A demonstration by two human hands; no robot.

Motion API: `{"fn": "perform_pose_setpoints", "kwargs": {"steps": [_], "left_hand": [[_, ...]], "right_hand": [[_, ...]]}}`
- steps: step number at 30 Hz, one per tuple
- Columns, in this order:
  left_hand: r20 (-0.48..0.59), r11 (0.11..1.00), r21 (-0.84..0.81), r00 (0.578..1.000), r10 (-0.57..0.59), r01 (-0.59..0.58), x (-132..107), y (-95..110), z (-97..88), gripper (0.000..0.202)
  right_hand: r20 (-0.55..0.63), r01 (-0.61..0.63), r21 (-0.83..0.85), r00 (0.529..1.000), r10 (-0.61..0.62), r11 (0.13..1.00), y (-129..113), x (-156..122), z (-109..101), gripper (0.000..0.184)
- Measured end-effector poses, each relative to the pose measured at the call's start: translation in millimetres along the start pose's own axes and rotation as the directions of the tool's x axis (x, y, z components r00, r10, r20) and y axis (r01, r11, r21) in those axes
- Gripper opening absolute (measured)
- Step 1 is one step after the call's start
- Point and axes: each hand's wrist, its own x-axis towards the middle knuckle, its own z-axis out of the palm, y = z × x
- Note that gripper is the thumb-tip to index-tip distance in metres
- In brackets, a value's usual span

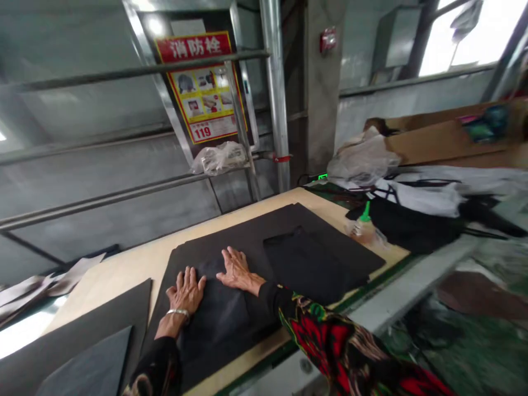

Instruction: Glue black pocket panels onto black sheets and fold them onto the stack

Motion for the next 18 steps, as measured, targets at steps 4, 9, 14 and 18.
{"fn": "perform_pose_setpoints", "kwargs": {"steps": [4, 9, 14, 18], "left_hand": [[0.000, 0.998, -0.046, 1.000, -0.029, 0.029, 3, -11, 4.8, 0.063], [-0.218, 0.991, -0.132, 0.975, -0.035, 0.006, 12, -32, -6.4, 0.072], [-0.357, 0.953, -0.055, 0.898, 0.259, -0.297, 10, 49, -60.4, 0.048], [-0.352, 0.762, -0.029, 0.720, 0.598, -0.647, 4, 174, -93.5, 0.029]], "right_hand": [[-0.092, 0.021, 0.072, 0.996, -0.015, 0.997, -5, -11, -42, 0.068], [-0.320, 0.249, 0.037, 0.920, -0.224, 0.968, 25, -87, -129, 0.056], [-0.558, -0.086, -0.116, 0.830, 0.007, 0.990, 114, -174, -182, 0.039], [-0.601, -0.367, -0.113, 0.765, 0.230, 0.923, 168, -219, -172, 0.032]]}}
